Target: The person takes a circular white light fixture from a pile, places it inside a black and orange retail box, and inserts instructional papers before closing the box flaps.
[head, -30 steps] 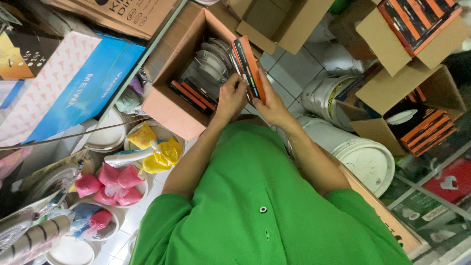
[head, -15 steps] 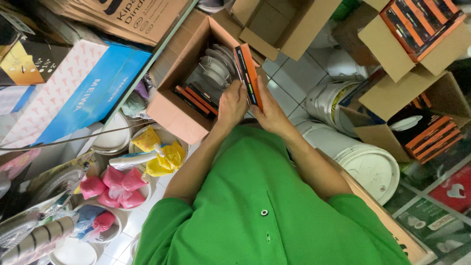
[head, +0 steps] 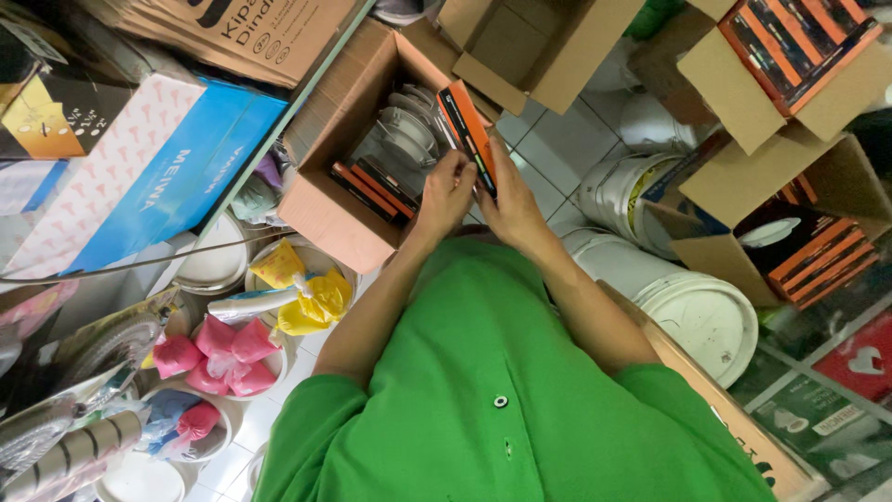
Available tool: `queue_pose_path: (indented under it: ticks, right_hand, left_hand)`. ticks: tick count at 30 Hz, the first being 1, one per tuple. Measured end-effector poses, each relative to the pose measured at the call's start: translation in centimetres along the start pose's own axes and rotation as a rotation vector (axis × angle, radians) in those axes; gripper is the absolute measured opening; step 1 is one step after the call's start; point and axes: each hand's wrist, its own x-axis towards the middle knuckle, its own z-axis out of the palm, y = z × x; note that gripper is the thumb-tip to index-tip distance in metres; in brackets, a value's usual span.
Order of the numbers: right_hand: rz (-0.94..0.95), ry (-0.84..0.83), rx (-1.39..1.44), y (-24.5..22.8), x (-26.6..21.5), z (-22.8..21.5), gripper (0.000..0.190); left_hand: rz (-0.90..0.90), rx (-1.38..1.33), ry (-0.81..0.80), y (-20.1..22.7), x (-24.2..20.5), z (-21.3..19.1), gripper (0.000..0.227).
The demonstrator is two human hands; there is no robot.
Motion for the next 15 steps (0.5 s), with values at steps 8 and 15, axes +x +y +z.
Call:
queue_pose_path:
  ticks: [8, 15]
  right_hand:
    - [-0.033, -0.231, 0.023, 0.2, 0.9, -6.5, 0.076]
    - [-0.074, -0.493, 0.256, -4.4, 2.3, -12.4, 0.074]
  left_hand:
    - [0.270, 0.272, 0.084, 2.4, 0.7, -5.1, 0.098]
    - [-0.009, -0.270, -0.185, 5.5, 0.8, -9.7, 0.075]
